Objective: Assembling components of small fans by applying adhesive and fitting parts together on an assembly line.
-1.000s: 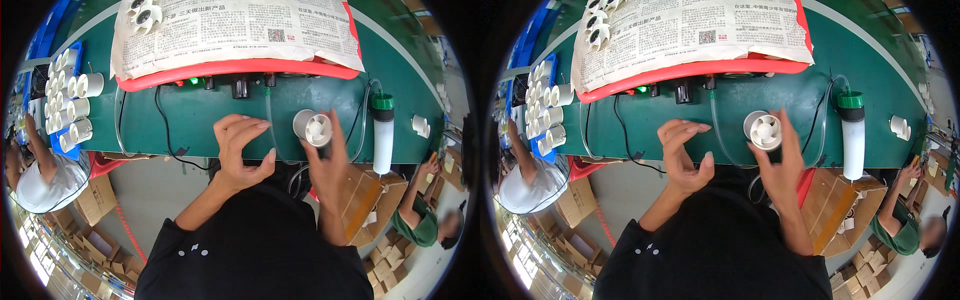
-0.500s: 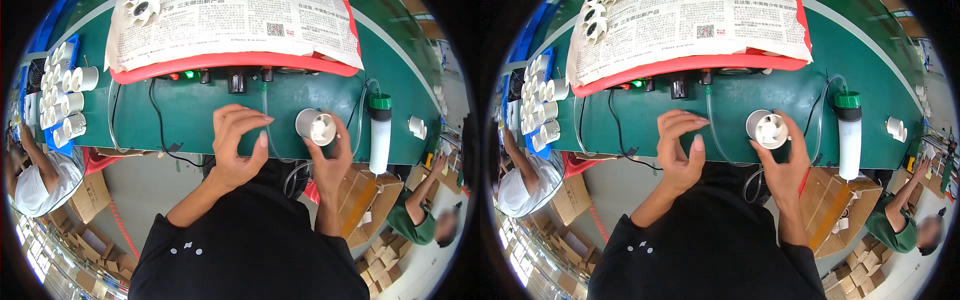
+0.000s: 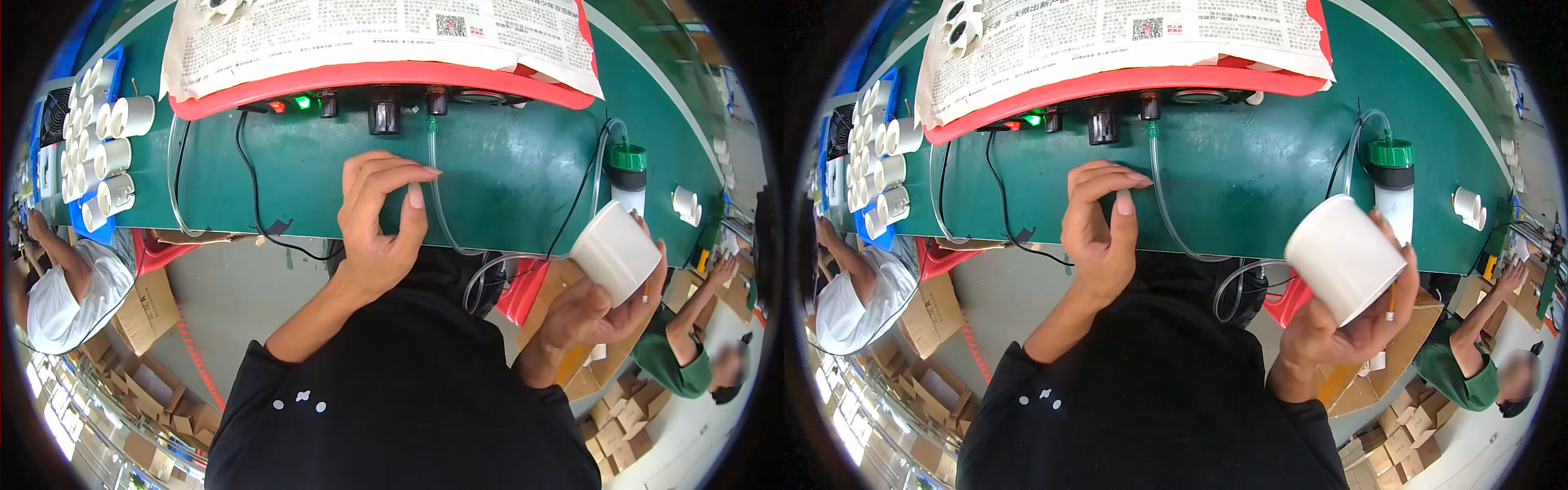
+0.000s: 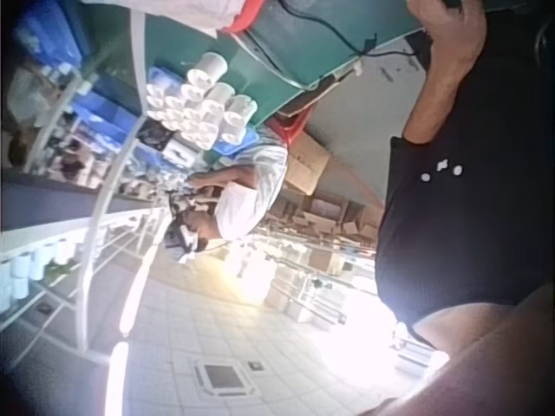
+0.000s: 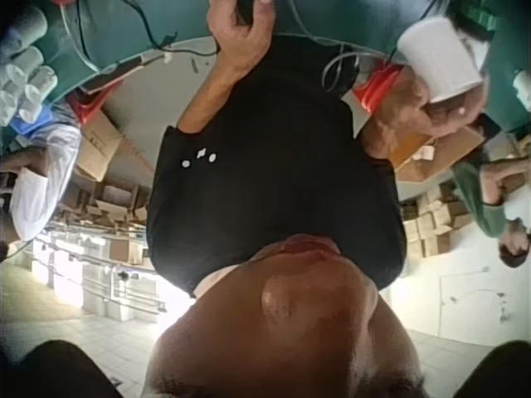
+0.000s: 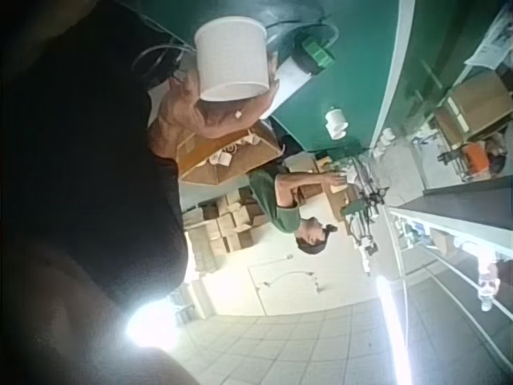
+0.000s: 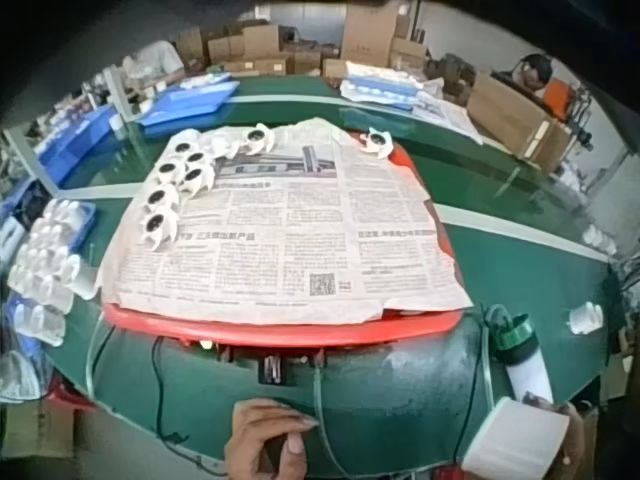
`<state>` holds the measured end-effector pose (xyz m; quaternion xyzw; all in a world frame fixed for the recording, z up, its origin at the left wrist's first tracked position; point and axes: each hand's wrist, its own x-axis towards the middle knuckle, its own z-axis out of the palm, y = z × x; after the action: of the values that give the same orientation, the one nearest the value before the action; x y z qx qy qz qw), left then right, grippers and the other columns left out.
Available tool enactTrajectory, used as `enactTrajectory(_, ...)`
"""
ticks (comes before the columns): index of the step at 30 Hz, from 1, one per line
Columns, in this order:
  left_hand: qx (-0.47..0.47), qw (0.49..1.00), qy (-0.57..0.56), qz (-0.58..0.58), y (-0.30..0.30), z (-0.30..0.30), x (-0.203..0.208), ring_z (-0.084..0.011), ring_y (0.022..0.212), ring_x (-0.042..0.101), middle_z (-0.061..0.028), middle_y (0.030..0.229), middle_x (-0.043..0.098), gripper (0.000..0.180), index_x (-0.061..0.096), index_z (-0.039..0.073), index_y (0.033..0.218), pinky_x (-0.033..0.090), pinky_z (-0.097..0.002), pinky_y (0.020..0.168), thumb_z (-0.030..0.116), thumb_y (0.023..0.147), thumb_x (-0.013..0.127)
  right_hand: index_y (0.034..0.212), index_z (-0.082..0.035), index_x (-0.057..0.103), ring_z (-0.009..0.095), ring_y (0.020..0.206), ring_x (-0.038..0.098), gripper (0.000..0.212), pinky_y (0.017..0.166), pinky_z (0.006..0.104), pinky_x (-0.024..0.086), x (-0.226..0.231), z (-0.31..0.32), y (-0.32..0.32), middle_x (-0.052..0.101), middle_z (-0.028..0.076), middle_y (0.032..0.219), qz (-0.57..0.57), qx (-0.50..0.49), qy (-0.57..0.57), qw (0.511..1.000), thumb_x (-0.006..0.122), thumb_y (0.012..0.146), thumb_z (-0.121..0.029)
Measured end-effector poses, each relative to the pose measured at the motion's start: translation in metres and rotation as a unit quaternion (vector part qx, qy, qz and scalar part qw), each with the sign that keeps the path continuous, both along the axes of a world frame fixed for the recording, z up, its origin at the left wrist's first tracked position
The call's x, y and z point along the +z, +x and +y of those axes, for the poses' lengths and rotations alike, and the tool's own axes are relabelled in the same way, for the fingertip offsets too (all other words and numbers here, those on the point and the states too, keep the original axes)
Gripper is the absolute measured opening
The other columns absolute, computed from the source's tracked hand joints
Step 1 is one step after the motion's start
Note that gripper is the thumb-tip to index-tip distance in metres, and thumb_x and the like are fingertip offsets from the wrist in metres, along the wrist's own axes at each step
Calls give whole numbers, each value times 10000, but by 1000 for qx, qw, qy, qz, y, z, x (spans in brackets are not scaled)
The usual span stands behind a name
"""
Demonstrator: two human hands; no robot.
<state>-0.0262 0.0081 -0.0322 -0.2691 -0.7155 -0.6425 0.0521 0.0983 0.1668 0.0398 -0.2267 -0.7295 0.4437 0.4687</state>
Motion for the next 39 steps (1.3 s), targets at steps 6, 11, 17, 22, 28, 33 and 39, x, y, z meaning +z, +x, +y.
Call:
enactTrajectory(6, 6, 1000, -26, 11, 0, 2, 0, -278, 904, 546, -89, 936, 664, 176, 667, 38, 952, 444, -371, 820, -47, 813, 600, 1402, 37, 381, 334, 1241, 525, 826, 1039, 443, 472, -14, 3, 2, 482, 259, 1366, -196, 114, 8, 974, 797, 689, 76)
enactTrajectory(11, -12, 999, -28, 15, 0, 2, 3, -266, 934, 539, -89, 952, 661, 153, 651, 27, 957, 436, -364, 853, -39, 836, 583, 1387, 37, 405, 318, 1232, 530, 764, 1027, 432, 475, -20, -7, -6, 506, 237, 1345, -49, 123, -112, 985, 796, 731, 1)
enactTrajectory(17, -43, 990, -98, 93, 0, 0, 12, -281, 1017, 544, -69, 1078, 648, 391, 651, 70, 1099, 420, -396, 916, 30, 718, 729, 1315, 20, 476, 312, 1182, 564, 735, 1002, 396, 472, -10, -19, -17, 538, 208, 1329, -112, 103, -82, 985, 833, 673, 46)
enactTrajectory(22, -126, 982, -114, 85, 13, 3, 17, -322, 1212, 470, -103, 1375, 533, 861, 485, 35, 1361, 336, -418, 1032, 212, 605, 857, 1253, 12, 510, 300, 1150, 572, 732, 970, 394, 466, -16, -25, -12, 565, 184, 1253, -161, 186, -32, 969, 892, 631, -51)
enactTrajectory(28, -162, 983, -86, 13, 3, 6, 31, -309, 1186, 512, -77, 1277, 602, 758, 556, 65, 1271, 406, -415, 1013, 44, 570, 844, 1299, 27, 530, 254, 1026, 571, 723, 864, 351, 474, 5, -5, -10, 535, 173, 1304, -175, 189, 61, 964, 730, 824, -481)
enactTrajectory(33, -187, 972, -125, 64, -9, 3, 37, -286, 1150, 539, -63, 1249, 625, 722, 588, 79, 1235, 420, -395, 985, 41, 563, 852, 964, -36, 721, 218, 526, 484, 330, 503, 316, 395, 54, 17, -17, 538, 80, 640, -307, 348, 156, 872, 721, 833, -338)
enactTrajectory(39, -172, 976, -126, 45, -8, -2, 34, -274, 1132, 557, -50, 1245, 640, 713, 604, 76, 1228, 412, -374, 983, 30, 560, 851, 621, -23, 615, 217, 463, 467, 324, 449, 323, 341, 66, 11, -7, 507, 83, 565, -163, 318, 145, 923, 621, 897, -194)
